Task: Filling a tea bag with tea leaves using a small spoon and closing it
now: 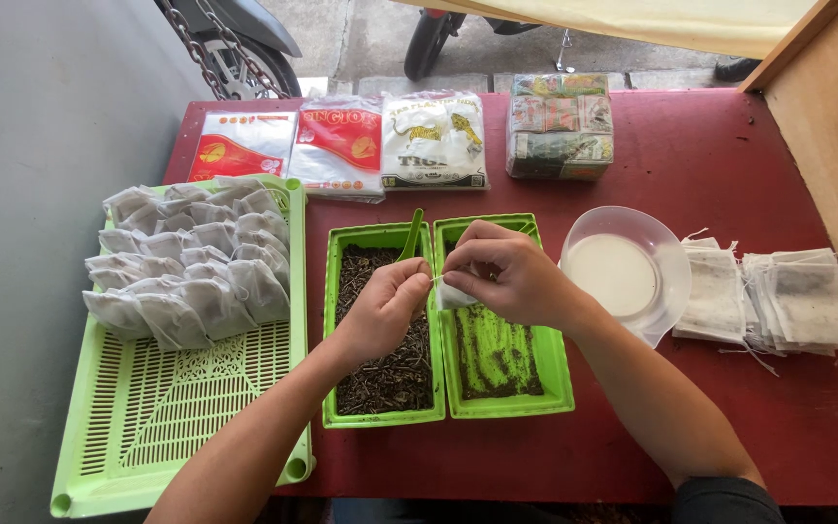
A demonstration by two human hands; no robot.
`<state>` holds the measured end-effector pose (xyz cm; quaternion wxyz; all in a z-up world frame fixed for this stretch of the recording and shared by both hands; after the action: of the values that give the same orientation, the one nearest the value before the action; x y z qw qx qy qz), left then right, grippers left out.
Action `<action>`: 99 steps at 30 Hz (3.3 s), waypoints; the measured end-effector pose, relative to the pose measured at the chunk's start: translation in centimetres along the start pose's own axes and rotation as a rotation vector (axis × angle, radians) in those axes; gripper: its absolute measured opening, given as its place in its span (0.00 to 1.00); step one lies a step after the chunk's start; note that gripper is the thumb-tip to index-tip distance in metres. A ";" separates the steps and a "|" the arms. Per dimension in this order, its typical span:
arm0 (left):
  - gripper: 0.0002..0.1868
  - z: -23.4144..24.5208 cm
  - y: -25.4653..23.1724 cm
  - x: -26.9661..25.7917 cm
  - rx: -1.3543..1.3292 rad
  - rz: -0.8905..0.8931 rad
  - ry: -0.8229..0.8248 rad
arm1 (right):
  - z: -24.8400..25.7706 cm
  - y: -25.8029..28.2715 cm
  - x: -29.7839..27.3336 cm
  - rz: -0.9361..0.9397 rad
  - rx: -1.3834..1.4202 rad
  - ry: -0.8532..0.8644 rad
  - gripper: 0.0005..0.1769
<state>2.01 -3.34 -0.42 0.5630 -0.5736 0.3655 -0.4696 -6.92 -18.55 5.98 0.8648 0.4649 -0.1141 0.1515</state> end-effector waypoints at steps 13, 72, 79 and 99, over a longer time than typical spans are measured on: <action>0.14 1.1 -1.3 0.2 0.198 -0.032 -0.128 | -0.5 -2.2 0.4 -0.018 0.096 -0.022 0.00; 0.02 24.5 1.8 -32.1 1.123 0.339 -0.833 | -37.0 2.2 28.3 -0.032 -0.368 0.450 0.14; 0.02 25.9 1.9 -30.9 1.257 0.221 -0.819 | -35.9 2.9 27.7 -0.090 -0.401 0.480 0.14; 0.23 27.2 5.2 -31.6 1.440 0.290 -0.735 | -35.4 4.8 27.4 -0.114 -0.284 0.488 0.12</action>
<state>19.19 34.32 -7.58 0.9320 -0.1361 -0.1624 -0.2940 18.81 17.92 -0.27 0.9303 0.2944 0.1037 0.1926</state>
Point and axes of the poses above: each hand's wrist, its own x-axis towards the middle knuckle, its own z-axis out of the back of the hand, y = z × x, the point moved 4 cm from there along x, towards the middle knuckle, and after that the axes turned 12 degrees about y, right-handed, at the moved point
